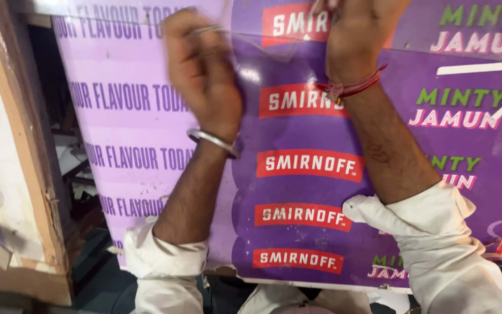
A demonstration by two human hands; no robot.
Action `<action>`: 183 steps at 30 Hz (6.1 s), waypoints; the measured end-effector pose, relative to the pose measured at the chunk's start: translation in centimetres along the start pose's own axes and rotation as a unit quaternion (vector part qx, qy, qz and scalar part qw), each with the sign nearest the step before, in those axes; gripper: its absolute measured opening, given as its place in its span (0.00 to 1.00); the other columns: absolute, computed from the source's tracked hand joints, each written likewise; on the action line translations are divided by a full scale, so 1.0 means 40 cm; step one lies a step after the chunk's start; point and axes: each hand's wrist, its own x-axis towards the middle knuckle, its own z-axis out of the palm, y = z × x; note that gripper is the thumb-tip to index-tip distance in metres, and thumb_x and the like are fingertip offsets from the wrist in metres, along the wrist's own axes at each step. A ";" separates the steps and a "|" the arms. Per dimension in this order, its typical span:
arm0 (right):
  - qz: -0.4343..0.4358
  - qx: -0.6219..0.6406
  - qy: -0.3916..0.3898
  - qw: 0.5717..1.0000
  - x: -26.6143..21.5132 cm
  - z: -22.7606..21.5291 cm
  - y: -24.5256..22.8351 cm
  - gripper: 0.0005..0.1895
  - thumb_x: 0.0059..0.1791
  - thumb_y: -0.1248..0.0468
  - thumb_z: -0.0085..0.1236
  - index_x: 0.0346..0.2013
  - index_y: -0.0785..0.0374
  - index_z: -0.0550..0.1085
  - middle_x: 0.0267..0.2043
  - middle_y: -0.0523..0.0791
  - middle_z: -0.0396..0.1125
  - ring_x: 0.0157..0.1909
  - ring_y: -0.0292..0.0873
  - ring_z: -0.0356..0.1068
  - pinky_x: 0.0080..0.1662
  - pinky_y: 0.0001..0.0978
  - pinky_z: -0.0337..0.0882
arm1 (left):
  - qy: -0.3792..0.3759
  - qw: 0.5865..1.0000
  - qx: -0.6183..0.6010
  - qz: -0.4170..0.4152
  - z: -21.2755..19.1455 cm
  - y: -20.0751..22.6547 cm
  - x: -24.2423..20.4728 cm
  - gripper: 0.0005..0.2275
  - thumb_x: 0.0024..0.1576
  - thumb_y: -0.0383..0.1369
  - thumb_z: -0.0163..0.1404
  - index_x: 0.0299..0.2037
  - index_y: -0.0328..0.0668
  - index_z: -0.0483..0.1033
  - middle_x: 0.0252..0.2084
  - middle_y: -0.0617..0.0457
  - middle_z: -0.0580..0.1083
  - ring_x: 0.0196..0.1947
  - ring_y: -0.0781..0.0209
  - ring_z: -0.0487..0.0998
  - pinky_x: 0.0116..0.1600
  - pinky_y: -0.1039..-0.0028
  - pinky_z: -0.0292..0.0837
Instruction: The person bends and aligns thin white plastic strips, then places a white rectangular frame onto a purple Smirnoff-branded board. They press the frame into place and adjust its position.
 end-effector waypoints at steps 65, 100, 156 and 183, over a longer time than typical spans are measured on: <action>0.131 -0.258 -0.052 0.956 -0.732 -0.277 -0.948 0.08 0.51 0.67 0.57 0.44 0.63 0.71 0.40 0.42 0.68 0.42 0.36 0.69 0.46 0.29 0.70 | 0.016 0.985 0.110 -0.133 -0.140 0.299 -0.698 0.04 0.62 0.27 0.52 0.42 0.35 0.75 0.29 0.59 0.74 0.29 0.73 0.71 0.36 0.81 0.66; 0.032 -0.394 -0.704 0.590 -0.357 0.599 -0.501 0.41 0.54 0.67 0.47 0.83 0.48 0.51 0.43 0.64 0.74 0.43 0.57 0.74 0.45 0.40 0.77 | 0.024 0.980 0.191 -0.049 -0.123 0.341 -0.695 0.06 0.63 0.33 0.55 0.46 0.42 0.77 0.31 0.48 0.76 0.30 0.52 0.80 0.36 0.65 0.73; 0.061 -0.247 -0.060 0.965 -0.723 -0.146 -0.611 0.08 0.53 0.67 0.65 0.46 0.63 0.78 0.41 0.44 0.74 0.42 0.36 0.72 0.45 0.26 0.71 | 0.111 0.949 -0.252 -0.156 -0.213 0.298 -0.686 0.03 0.68 0.28 0.46 0.47 0.36 0.67 0.33 0.48 0.75 0.28 0.64 0.73 0.38 0.74 0.71; 0.007 -0.262 -0.092 0.961 -0.715 -0.128 -0.624 0.05 0.49 0.75 0.61 0.33 0.62 0.78 0.38 0.42 0.75 0.48 0.44 0.72 0.51 0.35 0.73 | 0.141 0.982 0.055 -0.116 -0.193 0.364 -0.698 0.03 0.63 0.31 0.54 0.42 0.42 0.78 0.39 0.59 0.76 0.38 0.70 0.74 0.44 0.78 0.72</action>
